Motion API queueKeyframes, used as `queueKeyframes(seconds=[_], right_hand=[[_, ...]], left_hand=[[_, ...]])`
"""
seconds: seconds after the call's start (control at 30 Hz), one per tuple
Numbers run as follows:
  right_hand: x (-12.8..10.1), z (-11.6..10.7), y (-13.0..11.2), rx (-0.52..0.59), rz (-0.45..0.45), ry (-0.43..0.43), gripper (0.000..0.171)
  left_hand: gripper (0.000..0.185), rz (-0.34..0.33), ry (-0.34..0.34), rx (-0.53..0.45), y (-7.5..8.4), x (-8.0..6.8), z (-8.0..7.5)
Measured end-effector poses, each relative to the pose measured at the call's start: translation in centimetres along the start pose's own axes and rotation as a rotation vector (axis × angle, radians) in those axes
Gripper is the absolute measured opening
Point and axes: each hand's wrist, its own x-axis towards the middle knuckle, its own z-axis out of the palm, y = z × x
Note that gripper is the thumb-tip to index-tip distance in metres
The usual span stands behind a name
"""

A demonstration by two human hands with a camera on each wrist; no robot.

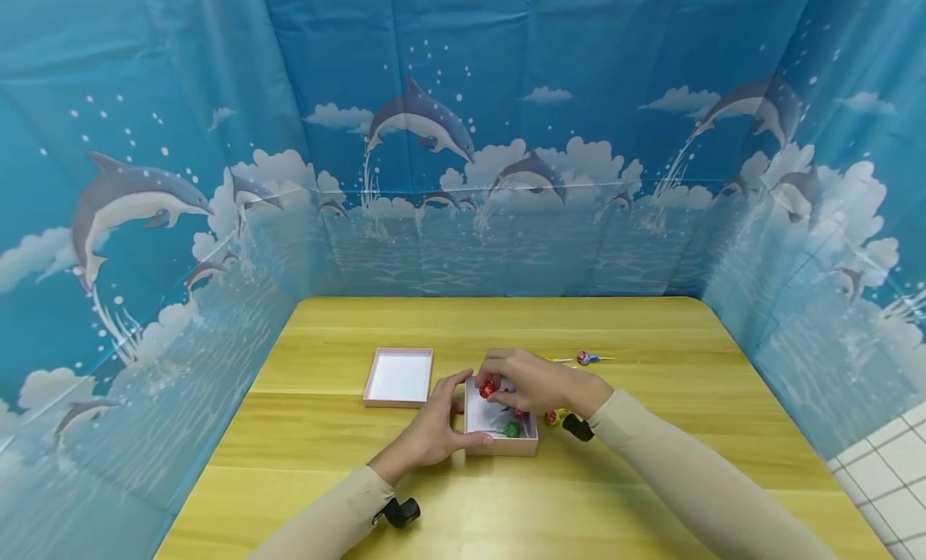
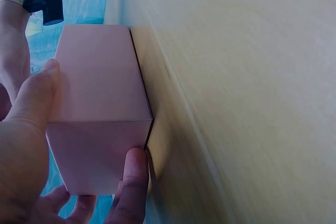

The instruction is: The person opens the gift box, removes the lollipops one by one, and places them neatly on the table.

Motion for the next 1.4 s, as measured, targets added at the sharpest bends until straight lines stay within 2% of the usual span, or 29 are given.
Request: queueKeyframes(seconds=[0.27,0.47,0.7,1.4], right_hand=[[-0.6,-0.2,0.0,-0.023,-0.060,0.063,0.020],[-0.9,-0.9,0.0,-0.044,-0.026,0.107,0.022],[-1.7,-1.2,0.6,-0.022,0.023,0.122,0.024],[-4.8,-1.1,3.4,-0.089,0.078,0.181,0.030]], left_hand=[[0.113,-0.003,-0.015,-0.018,-0.1,0.0,0.0],[0.112,0.009,-0.005,-0.008,-0.1,0.2,-0.1],[0.114,-0.006,-0.003,-0.001,0.0,0.3,-0.1],[0.115,-0.001,0.012,-0.013,-0.3,0.1,0.1]])
